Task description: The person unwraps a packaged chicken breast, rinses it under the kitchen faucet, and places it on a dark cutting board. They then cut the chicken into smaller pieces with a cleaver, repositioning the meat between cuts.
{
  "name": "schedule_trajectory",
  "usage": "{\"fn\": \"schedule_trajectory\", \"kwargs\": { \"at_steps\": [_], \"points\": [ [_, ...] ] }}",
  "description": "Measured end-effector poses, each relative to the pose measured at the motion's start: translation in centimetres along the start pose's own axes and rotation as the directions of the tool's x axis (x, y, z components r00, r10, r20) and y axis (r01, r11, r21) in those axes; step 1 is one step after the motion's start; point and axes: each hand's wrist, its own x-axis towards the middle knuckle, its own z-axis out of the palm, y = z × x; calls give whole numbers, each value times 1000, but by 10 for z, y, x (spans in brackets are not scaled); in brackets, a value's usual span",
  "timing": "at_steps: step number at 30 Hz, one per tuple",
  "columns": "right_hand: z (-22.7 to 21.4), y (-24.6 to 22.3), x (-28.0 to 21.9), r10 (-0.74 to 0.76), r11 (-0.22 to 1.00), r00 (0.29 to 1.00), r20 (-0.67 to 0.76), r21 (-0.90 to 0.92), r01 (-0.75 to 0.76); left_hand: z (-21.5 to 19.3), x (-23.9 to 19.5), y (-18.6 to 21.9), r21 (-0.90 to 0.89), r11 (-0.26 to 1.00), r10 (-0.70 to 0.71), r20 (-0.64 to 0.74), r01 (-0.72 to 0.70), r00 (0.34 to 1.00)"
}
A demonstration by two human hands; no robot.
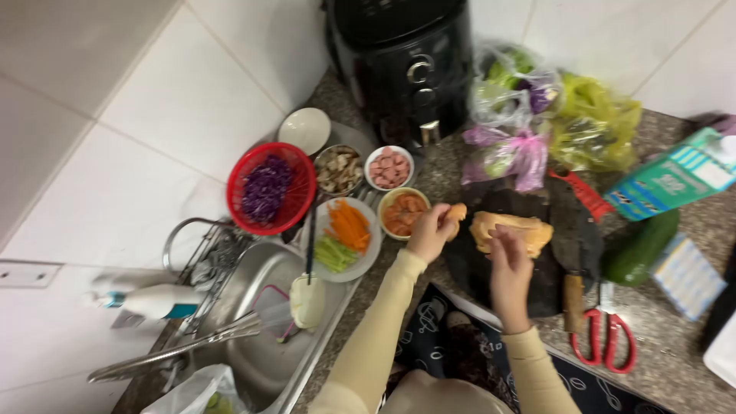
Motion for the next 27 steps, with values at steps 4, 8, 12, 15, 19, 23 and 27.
{"fn": "schedule_trajectory", "kwargs": {
  "at_steps": [4, 8, 12, 15, 19, 23, 27],
  "points": [
    [89, 20, -44, -60, 993, 985, 160, 112, 43, -66, -79, -3, -309, 950, -65, -70, 40, 995],
    [185, 36, -97, 199, 868, 840, 505, 307, -390, -133, -164, -48, -674, 732, -277, -168, 95, 946],
    [268, 23, -142, 462, 515, 570, 679, 318, -796, -186, -237, -109, -727, 674, -435, -242, 135, 867],
    [334, 118, -179, 486, 418, 449, 750, 252, -873, -212, -285, -161, -665, 720, -512, -318, 197, 797],
    [412, 301, -238, 461, 284, 452, 764, 356, -891, -222, -353, -235, -563, 792, -534, -450, 236, 716],
    [432, 266, -259, 629, 254, 399, 667, 309, -917, -238, -413, -287, -649, 738, -623, -552, 183, 554],
    [417, 148, -244, 733, 262, 206, 648, 11, -965, -275, -437, -314, -817, 573, -773, -513, 65, 374]
  ]
}}
